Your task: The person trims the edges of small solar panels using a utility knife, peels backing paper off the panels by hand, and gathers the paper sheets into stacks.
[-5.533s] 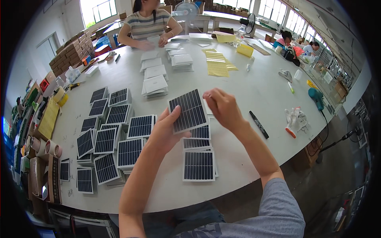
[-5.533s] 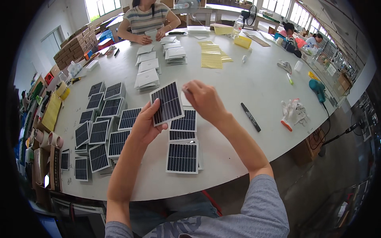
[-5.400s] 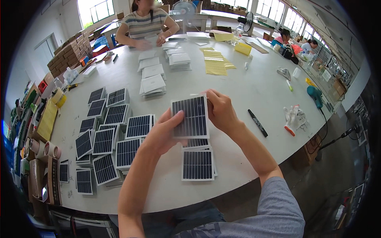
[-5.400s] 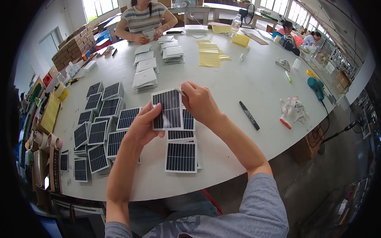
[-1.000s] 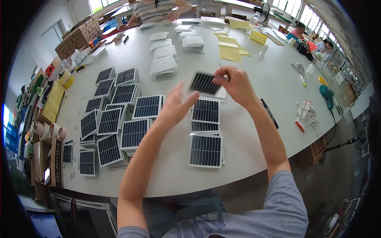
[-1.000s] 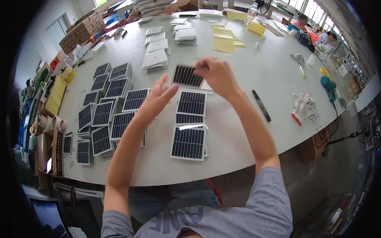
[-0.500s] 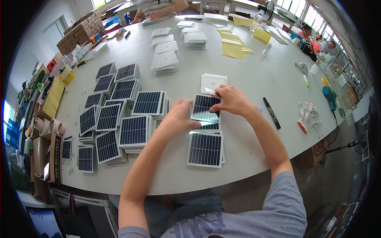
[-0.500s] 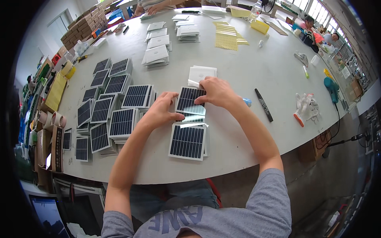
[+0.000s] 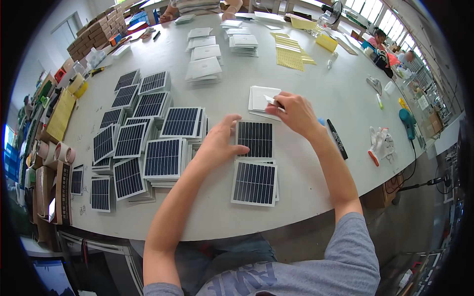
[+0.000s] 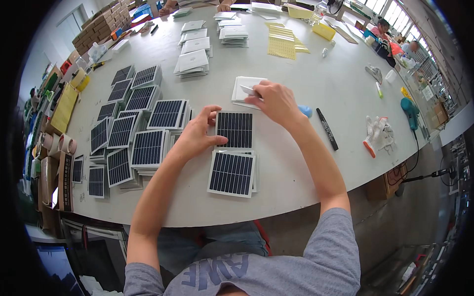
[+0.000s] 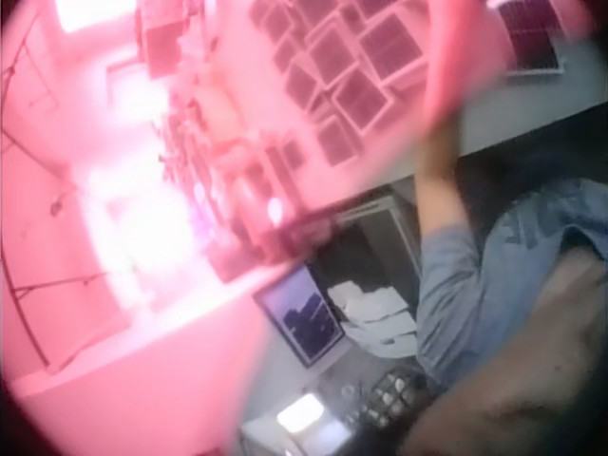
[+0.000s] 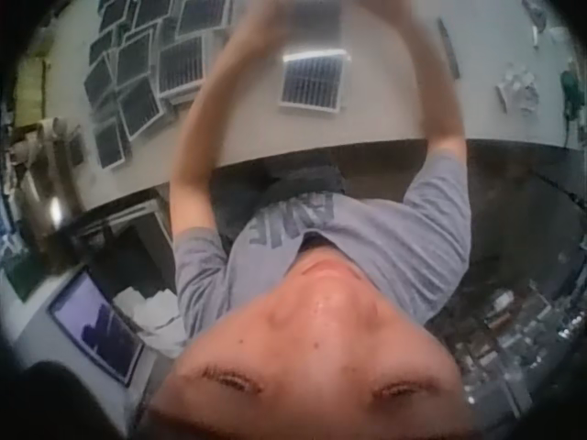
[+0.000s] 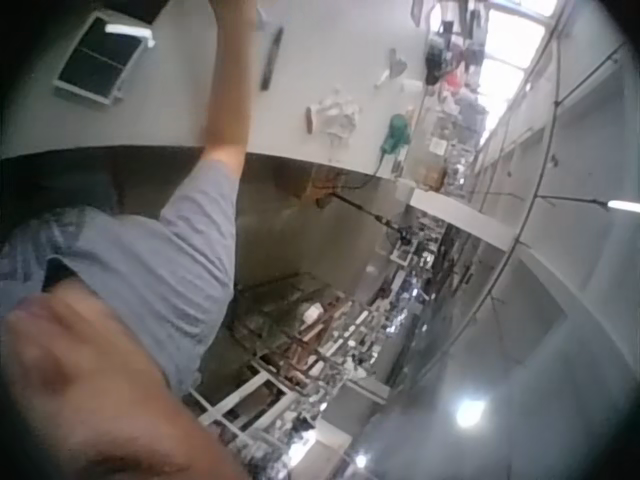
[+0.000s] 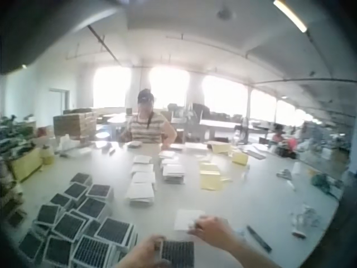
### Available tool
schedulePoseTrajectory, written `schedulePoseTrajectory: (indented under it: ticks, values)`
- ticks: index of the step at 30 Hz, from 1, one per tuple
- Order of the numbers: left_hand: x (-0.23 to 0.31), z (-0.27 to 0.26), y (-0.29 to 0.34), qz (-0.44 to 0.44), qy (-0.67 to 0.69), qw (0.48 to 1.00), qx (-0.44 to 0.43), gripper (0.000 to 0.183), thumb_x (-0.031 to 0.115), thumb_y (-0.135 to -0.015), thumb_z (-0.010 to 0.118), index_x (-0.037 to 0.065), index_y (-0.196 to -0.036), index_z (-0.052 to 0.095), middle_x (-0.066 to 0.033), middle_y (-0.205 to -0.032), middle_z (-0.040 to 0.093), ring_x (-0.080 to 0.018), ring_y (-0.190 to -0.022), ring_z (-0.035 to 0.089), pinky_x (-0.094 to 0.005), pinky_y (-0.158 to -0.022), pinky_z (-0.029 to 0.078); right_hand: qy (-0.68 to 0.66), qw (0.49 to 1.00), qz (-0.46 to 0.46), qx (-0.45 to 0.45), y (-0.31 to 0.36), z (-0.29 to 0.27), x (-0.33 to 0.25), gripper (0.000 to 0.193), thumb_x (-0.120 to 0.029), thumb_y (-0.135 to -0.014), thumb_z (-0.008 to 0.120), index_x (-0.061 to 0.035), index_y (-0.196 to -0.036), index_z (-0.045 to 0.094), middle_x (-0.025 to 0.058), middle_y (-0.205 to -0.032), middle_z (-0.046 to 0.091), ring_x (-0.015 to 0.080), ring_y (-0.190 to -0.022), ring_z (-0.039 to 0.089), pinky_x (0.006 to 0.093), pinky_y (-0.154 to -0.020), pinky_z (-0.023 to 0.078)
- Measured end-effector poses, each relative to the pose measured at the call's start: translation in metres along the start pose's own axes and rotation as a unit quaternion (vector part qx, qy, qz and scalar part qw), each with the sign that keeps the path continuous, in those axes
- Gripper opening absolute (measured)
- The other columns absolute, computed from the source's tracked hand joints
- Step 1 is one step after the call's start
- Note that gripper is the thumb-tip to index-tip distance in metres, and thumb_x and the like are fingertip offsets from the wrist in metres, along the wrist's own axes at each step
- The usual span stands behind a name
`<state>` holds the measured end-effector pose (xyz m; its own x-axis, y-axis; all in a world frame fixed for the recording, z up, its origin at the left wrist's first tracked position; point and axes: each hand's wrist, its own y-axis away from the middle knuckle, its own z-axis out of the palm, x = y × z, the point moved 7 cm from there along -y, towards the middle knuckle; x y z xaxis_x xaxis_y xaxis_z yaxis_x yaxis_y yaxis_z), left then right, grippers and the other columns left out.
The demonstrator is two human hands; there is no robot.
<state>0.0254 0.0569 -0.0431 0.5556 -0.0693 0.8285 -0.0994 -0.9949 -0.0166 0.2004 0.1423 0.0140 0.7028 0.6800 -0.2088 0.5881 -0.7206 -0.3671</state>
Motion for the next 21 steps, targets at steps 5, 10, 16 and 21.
schedulePoseTrajectory:
  ticks: [5,10,16,21]
  values:
    - [0.012,-0.011,0.004,0.068,-0.039,0.994,0.081,0.07,0.01,-0.07,0.084,0.007,-0.129,0.046,-0.0151,-0.116,0.062,-0.025,-0.105,0.061,-0.0375,-0.093,0.049,-0.135,0.989,-0.032,-0.051,0.003,-0.002,-0.032,0.019,-0.02,-0.09,0.069,-0.0029,-0.098,0.07,0.011,-0.088,0.065,0.0218,-0.069,0.06,0.0327,-0.067,0.05]
    - [-0.003,-0.009,-0.002,0.014,0.171,0.984,0.044,0.041,0.01,-0.084,0.074,0.003,-0.121,0.059,-0.0058,-0.088,0.068,-0.0167,-0.085,0.067,-0.0276,-0.08,0.052,-0.295,0.947,0.08,0.1,-0.003,-0.049,-0.013,0.024,-0.022,-0.098,0.059,0.0007,-0.104,0.065,0.0041,-0.077,0.058,0.0104,-0.061,0.053,0.0254,-0.058,0.047]
    - [0.013,-0.002,-0.003,0.032,0.381,0.924,-0.012,0.03,0.013,-0.099,0.057,0.002,-0.127,0.059,-0.0048,-0.108,0.069,-0.0122,-0.096,0.065,-0.0295,-0.083,0.054,-0.419,0.883,0.208,0.03,0.001,-0.003,0.021,0.032,-0.028,-0.103,0.051,0.002,-0.105,0.063,-0.0005,-0.066,0.053,0.0083,-0.054,0.056,0.0242,-0.048,0.048]
    - [0.019,-0.024,0.007,0.13,0.309,0.933,0.129,0.029,0.011,-0.1,0.054,0.008,-0.128,0.061,-0.0008,-0.11,0.068,-0.0101,-0.098,0.064,-0.0272,-0.082,0.055,-0.509,0.85,0.132,-0.026,0.005,-0.038,-0.024,0.05,-0.043,-0.104,0.042,0.002,-0.1,0.065,0.0027,-0.058,0.056,0.01,-0.047,0.057,0.0254,-0.046,0.051]
